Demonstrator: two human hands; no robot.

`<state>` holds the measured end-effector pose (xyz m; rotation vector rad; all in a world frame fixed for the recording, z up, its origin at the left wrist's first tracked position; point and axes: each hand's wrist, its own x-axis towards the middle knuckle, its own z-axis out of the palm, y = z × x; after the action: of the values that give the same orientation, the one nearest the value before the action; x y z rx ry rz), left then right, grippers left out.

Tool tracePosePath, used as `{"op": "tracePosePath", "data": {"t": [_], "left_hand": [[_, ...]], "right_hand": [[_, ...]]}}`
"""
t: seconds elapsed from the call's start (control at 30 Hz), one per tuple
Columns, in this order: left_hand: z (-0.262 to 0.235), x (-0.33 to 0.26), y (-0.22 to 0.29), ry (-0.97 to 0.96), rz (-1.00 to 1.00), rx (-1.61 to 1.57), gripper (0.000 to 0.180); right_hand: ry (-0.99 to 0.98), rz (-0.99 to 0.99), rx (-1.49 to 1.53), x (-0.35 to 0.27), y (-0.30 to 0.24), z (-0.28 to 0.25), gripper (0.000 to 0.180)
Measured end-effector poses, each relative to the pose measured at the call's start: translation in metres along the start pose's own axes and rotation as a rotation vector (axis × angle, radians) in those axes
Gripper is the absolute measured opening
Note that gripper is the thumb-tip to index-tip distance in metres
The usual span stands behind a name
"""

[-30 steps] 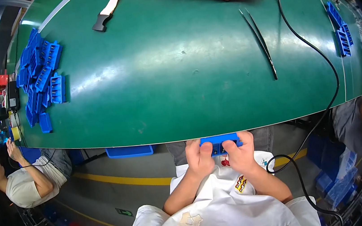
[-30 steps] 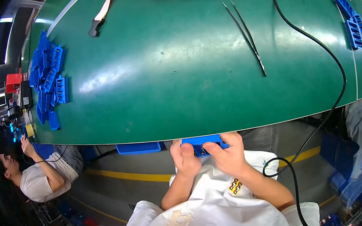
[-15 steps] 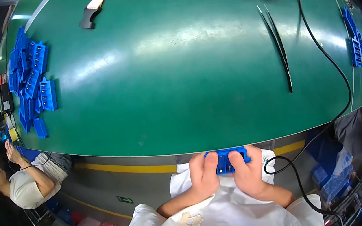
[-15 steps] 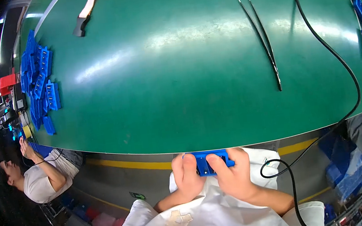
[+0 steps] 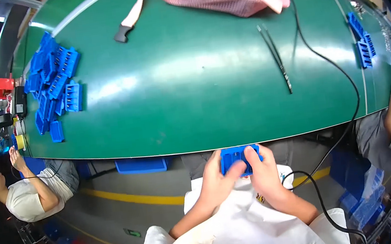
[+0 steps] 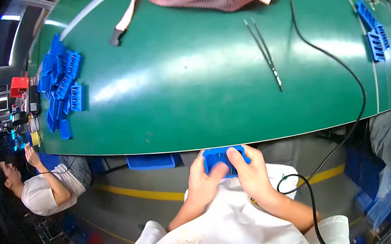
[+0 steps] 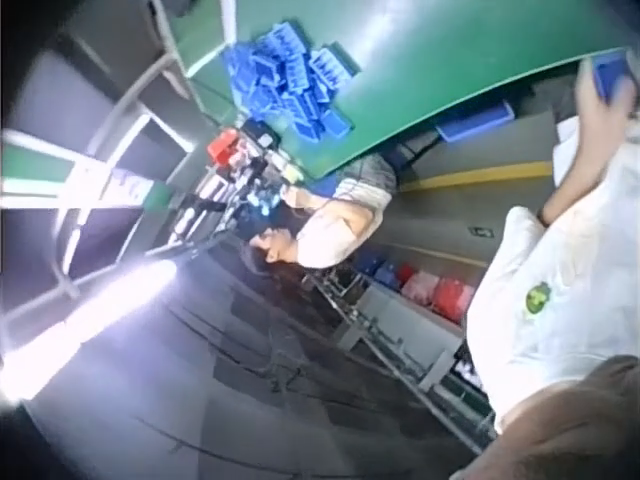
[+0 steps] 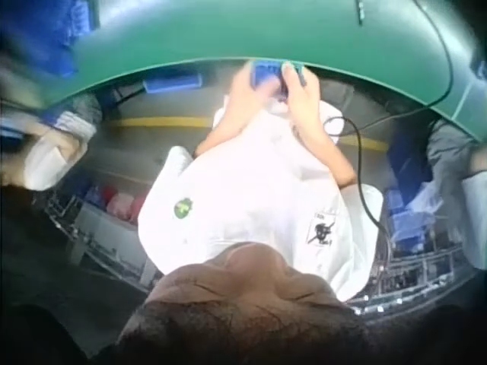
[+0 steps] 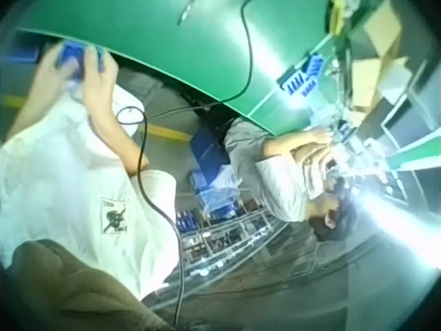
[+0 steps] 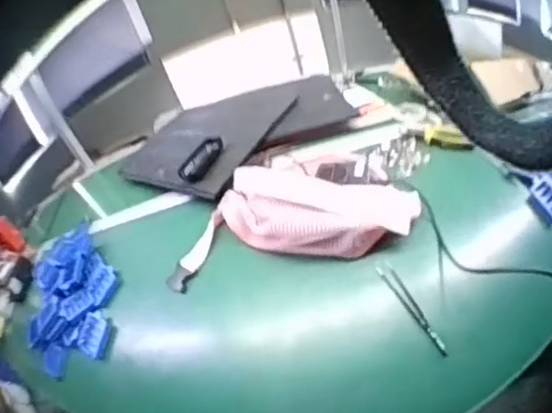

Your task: Assembling small electronic components into blue plastic housings on a factory production line.

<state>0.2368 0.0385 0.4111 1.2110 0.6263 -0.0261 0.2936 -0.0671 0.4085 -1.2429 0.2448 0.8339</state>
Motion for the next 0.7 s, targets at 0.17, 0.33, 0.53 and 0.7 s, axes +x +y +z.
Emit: {"op": "tracePosePath", "data": {"t": [0.17, 0.33, 0.53, 0.7], "left_hand": [[-0.01, -0.021, -0.011, 0.032, 0.444, 0.386, 0.042], [-0.018, -0.016, 0.007, 0.026, 0.345, -0.001, 0.037], [-0.018, -0.005, 0.029, -0.132, 0.272, 0.12, 0.026], [-0.008, -0.011, 0.016, -0.073, 0.365, 0.001, 0.028]], "right_hand": [[-0.055, -0.006, 0.473, -0.02, 0.023, -0.005, 0.041], [-0.205, -0.303, 0.118, -0.029, 0.017, -0.021, 0.06], [-0.318, -0.289, -0.114, -0.028, -0.006, -0.01, 0.05], [-0.112, -0.402, -0.063, -0.019, -0.005, -0.001, 0.028]]}}
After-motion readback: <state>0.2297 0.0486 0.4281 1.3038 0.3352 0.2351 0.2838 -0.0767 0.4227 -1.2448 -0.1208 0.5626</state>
